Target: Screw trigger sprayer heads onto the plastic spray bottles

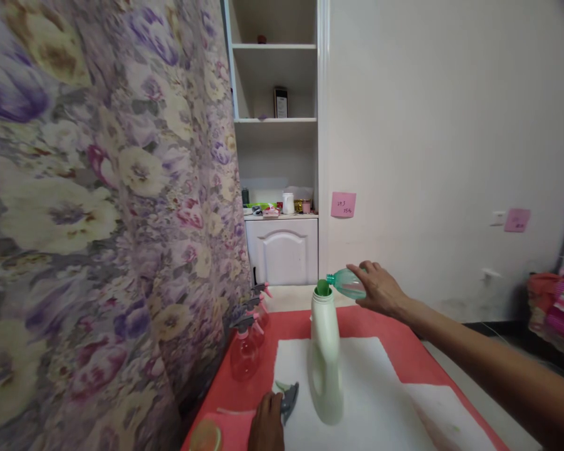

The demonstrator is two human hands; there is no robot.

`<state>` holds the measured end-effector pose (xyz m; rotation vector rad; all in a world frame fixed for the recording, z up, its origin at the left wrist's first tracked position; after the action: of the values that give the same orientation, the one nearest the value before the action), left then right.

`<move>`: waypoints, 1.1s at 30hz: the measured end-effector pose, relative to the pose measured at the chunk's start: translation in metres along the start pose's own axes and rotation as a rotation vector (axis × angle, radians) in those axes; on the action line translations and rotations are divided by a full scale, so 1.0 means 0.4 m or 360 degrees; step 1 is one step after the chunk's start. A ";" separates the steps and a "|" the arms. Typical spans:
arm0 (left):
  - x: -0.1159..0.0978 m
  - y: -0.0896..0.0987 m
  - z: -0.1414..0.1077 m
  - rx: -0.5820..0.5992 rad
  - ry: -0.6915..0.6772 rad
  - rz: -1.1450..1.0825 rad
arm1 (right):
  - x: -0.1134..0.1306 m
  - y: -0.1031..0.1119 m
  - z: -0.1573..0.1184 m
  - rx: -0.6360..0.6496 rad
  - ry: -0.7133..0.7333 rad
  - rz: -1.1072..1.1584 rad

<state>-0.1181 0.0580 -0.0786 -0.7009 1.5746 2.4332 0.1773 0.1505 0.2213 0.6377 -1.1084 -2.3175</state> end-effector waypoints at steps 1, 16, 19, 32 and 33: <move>0.001 -0.002 0.000 0.0000 0.0003 0.0000 | 0.001 0.002 0.003 0.0004 0.0013 -0.0022; 0.009 -0.015 -0.003 -0.0034 -0.0014 0.0039 | 0.004 0.009 0.025 0.0044 0.0131 -0.0191; 0.003 -0.007 -0.003 -0.0028 -0.0002 0.0041 | 0.007 0.016 0.028 0.0051 0.0145 -0.0213; 0.005 -0.007 -0.001 -0.0047 -0.0022 0.0039 | 0.018 0.033 0.041 0.0081 0.0204 -0.0290; 0.007 -0.010 -0.001 -0.0058 -0.0030 0.0039 | 0.018 0.034 0.042 0.0083 0.0208 -0.0295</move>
<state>-0.1190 0.0590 -0.0833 -0.6668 1.5446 2.4842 0.1647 0.1482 0.2400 0.9334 -1.0928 -2.3670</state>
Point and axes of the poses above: each hand's wrist, its own z-axis towards the middle knuckle, its own y-axis out of the back of the hand, x = y × z, the point moved 9 cm from there along z, towards the middle knuckle, and after that the axes turned 10 degrees about y, right-handed, at the moved point
